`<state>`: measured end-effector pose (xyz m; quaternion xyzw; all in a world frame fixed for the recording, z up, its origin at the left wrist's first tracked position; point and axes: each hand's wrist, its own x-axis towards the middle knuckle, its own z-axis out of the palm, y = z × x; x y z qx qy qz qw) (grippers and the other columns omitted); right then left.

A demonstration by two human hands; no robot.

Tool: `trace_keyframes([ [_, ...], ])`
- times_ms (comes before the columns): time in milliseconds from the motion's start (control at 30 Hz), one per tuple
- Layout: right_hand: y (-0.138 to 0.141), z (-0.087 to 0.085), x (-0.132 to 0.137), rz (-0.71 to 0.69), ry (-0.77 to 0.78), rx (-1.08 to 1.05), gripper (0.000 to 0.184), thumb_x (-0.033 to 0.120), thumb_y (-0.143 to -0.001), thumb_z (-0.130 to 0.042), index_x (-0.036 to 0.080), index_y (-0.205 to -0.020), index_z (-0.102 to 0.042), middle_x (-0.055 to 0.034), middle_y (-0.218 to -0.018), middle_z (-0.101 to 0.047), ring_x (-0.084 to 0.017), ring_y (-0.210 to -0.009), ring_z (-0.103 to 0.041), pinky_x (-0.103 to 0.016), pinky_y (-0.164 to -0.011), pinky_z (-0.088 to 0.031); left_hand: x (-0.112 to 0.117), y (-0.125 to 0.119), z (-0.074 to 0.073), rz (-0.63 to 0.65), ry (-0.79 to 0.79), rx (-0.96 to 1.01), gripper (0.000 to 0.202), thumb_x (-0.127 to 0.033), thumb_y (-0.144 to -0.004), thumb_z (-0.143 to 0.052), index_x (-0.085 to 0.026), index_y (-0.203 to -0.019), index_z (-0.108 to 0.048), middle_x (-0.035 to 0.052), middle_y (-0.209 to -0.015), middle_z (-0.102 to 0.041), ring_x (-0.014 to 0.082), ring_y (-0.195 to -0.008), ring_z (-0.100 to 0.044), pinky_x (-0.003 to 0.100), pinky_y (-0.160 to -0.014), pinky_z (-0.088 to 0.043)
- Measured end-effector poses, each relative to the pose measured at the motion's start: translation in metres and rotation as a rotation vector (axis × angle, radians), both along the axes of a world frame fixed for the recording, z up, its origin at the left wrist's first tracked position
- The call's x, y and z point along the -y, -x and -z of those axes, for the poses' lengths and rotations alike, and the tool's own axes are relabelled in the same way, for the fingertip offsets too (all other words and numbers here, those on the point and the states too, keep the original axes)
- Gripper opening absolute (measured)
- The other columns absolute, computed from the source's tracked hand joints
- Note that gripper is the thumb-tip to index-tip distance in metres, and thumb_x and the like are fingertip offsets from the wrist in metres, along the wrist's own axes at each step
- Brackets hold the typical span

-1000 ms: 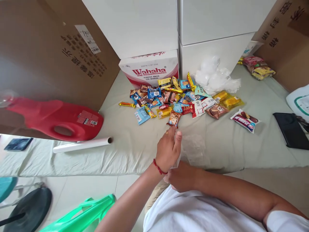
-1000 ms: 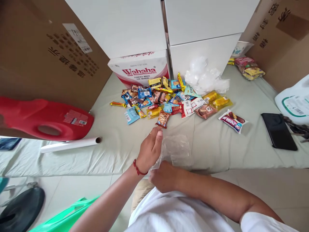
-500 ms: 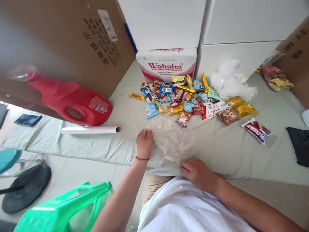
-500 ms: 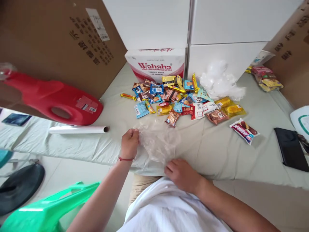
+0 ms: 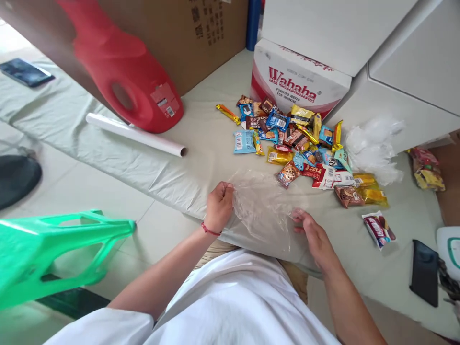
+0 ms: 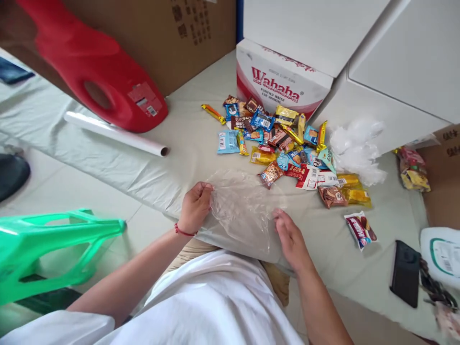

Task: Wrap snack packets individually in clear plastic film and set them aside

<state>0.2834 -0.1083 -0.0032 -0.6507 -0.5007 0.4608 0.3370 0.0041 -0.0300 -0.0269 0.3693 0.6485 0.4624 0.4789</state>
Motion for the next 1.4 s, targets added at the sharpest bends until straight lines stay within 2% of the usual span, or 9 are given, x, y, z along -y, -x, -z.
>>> trace_keyframes([
  [200,0.046,0.008,-0.075,0.177,-0.233,-0.15,0.038,0.056,-0.083,-0.073,0.02,-0.091,-0.068,-0.008,-0.105,-0.073,-0.022,-0.102,-0.068,-0.037,-0.09,-0.057,0.021,0.013,-0.008,-0.226,-0.088,0.267,0.019,-0.037,-0.077,-0.067,-0.019,-0.071,-0.061,-0.0011,-0.068,-0.058,0.0117,-0.064,-0.053,0.023,-0.059,-0.042],
  [300,0.058,0.0,-0.081,0.187,-0.156,-0.356,0.037,0.054,-0.081,-0.076,0.021,-0.091,-0.062,-0.0037,-0.097,-0.071,-0.014,-0.071,-0.066,-0.026,-0.061,-0.056,0.033,0.034,-0.021,-0.289,-0.085,0.52,0.022,-0.03,-0.066,-0.072,-0.02,-0.066,-0.053,0.0035,-0.091,-0.068,0.0187,-0.091,-0.066,0.028,-0.077,-0.054],
  [400,0.066,-0.004,-0.076,0.147,-0.092,-0.406,0.039,0.056,-0.083,-0.075,0.021,-0.091,-0.06,0.0024,-0.081,-0.066,-0.007,-0.047,-0.049,-0.018,-0.039,-0.038,0.05,0.048,-0.031,-0.272,-0.028,0.568,0.035,-0.035,-0.067,-0.079,-0.02,-0.066,-0.047,0.0021,-0.09,-0.068,0.0161,-0.077,-0.067,0.029,-0.069,-0.057],
  [567,0.063,0.008,-0.072,0.125,-0.229,-0.096,0.038,0.057,-0.092,-0.062,0.021,-0.101,-0.066,0.0042,-0.07,-0.061,-0.009,-0.044,-0.044,-0.021,-0.039,-0.035,0.076,0.038,-0.021,-0.315,-0.012,0.269,0.046,-0.059,-0.083,-0.072,-0.021,-0.072,-0.047,-0.0036,-0.07,-0.059,0.0051,-0.04,-0.041,0.021,-0.038,-0.035],
  [733,0.043,0.02,-0.085,-0.004,-0.411,0.406,0.037,0.051,-0.098,-0.053,0.02,-0.102,-0.073,-0.0029,-0.079,-0.072,-0.019,-0.073,-0.067,-0.031,-0.074,-0.054,0.082,0.029,-0.004,-0.1,0.196,-0.05,0.044,-0.062,-0.085,-0.064,-0.023,-0.073,-0.048,-0.0033,-0.062,-0.053,0.0109,-0.045,-0.045,0.025,-0.044,-0.039],
  [867,0.037,0.019,-0.092,-0.045,-0.479,0.522,0.037,0.048,-0.099,-0.05,0.02,-0.104,-0.075,-0.0069,-0.096,-0.079,-0.023,-0.086,-0.072,-0.034,-0.084,-0.055,0.082,0.032,-0.011,-0.064,-0.074,-0.587,0.033,-0.044,-0.08,-0.071,-0.023,-0.1,-0.057,0.0069,-0.098,-0.065,0.0235,-0.083,-0.062,0.038,-0.076,-0.053],
  [1033,0.042,0.017,-0.088,-0.047,-0.471,0.534,0.036,0.044,-0.099,-0.05,0.019,-0.101,-0.076,-0.0053,-0.085,-0.077,-0.021,-0.074,-0.069,-0.032,-0.078,-0.054,0.072,0.009,-0.022,0.234,-0.364,-0.961,0.046,-0.023,-0.087,-0.061,-0.022,-0.133,-0.056,0.0173,-0.143,-0.055,0.035,-0.136,-0.049,0.052,-0.112,-0.038],
  [1200,0.029,0.017,-0.083,0.018,-0.462,0.544,0.037,0.045,-0.098,-0.052,0.018,-0.102,-0.076,-0.0037,-0.078,-0.074,-0.019,-0.067,-0.064,-0.03,-0.072,-0.051,0.033,-0.017,-0.008,0.492,-0.244,-0.842,0.022,-0.026,-0.097,-0.049,-0.022,-0.105,-0.069,0.0129,-0.1,-0.072,0.0277,-0.095,-0.066,0.037,-0.083,-0.045],
  [1400,-0.011,0.025,-0.078,0.147,-0.401,0.462,0.039,0.05,-0.096,-0.056,0.016,-0.103,-0.074,-0.0009,-0.071,-0.07,-0.016,-0.061,-0.061,-0.027,-0.065,-0.048,-0.011,-0.013,-0.003,0.248,-0.165,-0.412,0.025,-0.037,-0.1,-0.044,-0.024,-0.083,-0.058,-0.0006,-0.062,-0.056,0.0179,-0.057,-0.05,0.028,-0.061,-0.031],
])
